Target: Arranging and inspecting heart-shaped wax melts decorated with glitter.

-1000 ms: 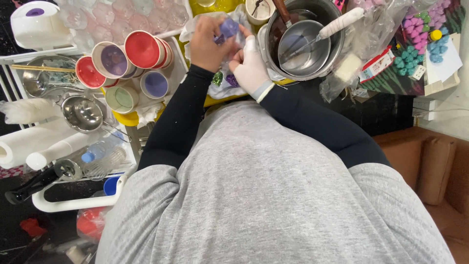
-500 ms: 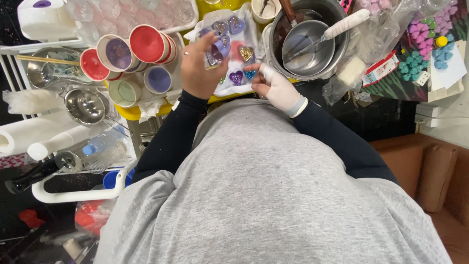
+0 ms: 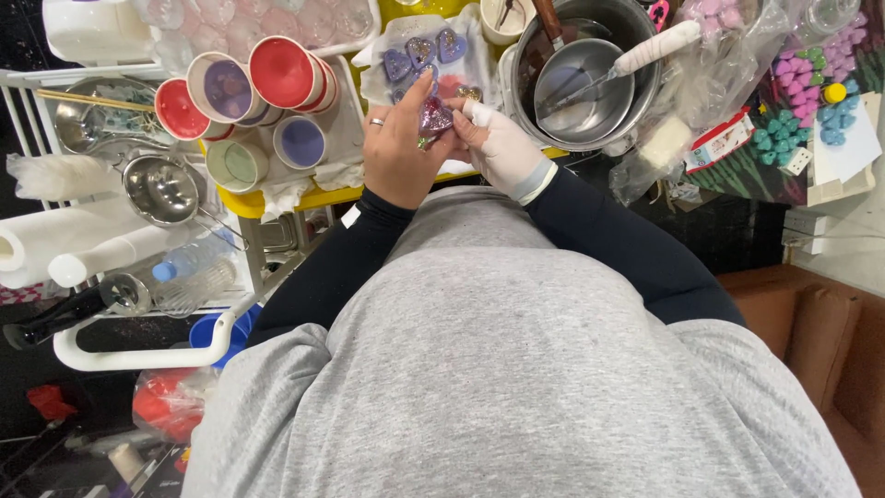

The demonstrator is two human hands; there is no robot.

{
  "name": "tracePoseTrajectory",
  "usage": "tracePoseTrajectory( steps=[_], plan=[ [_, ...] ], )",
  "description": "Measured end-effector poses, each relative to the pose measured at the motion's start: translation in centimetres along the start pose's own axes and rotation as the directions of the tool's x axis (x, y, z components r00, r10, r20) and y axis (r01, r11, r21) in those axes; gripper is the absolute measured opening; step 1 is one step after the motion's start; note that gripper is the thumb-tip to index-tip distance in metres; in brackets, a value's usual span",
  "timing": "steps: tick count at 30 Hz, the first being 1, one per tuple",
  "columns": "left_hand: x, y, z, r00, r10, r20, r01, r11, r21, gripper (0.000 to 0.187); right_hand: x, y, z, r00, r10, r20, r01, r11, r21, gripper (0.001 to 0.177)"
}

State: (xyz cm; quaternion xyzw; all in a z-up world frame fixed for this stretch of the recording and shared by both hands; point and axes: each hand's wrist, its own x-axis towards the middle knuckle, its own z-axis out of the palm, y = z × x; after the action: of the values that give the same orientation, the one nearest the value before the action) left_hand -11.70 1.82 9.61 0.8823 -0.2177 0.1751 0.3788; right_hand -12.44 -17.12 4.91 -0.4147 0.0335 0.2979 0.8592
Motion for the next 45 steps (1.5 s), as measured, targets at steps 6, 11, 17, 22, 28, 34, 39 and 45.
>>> tracePoseTrajectory(
  steps=[6,11,17,22,28,34,39,45],
  plan=[
    [0.0,1.0,-1.3,0.997,-0.039,0.068,0.049,0.987,-0.153,0.071,-0.5,-2.1,1.2,0.998,-0.02,0.058,0.02,1.0,-0.011,0.049],
    [-0.1,0.6,-2.5,0.987,-0.077,0.142,0.107,0.97,-0.218,0.064,-0.4,-0.8,0.9,0.999,0.003,0.043,-0.004,1.0,0.031,0.047],
    [0.2,-1.6,-2.4,0.952,-0.219,0.213,0.262,0.943,-0.204,0.05,-1.7,-2.0,1.6,0.994,0.109,-0.003,-0.107,0.976,-0.188,0.056],
    [-0.1,-4.5,0.0,0.886,-0.352,0.304,0.403,0.906,-0.126,0.048,-5.7,-6.1,3.9,0.994,0.086,0.074,-0.046,0.903,-0.427,0.063],
    [0.6,-4.5,3.4,0.871,-0.344,0.352,0.33,0.938,0.101,0.041,-9.6,-10.2,4.5,0.962,-0.04,0.269,0.132,0.934,-0.333,0.079],
    [0.9,-4.0,5.1,0.807,-0.408,0.428,0.312,0.908,0.278,0.043,-10.8,-10.4,3.9,0.971,-0.097,0.22,0.168,0.929,-0.331,0.082],
    [0.5,-4.2,5.6,0.859,-0.393,0.329,0.267,0.891,0.366,0.044,-11.3,-9.5,3.5,0.973,-0.096,0.21,0.154,0.948,-0.28,0.08],
    [1.0,-3.3,4.4,0.85,-0.411,0.329,0.326,0.902,0.283,0.046,-11.2,-9.2,3.3,0.972,-0.104,0.209,0.161,0.947,-0.279,0.077]
  ],
)
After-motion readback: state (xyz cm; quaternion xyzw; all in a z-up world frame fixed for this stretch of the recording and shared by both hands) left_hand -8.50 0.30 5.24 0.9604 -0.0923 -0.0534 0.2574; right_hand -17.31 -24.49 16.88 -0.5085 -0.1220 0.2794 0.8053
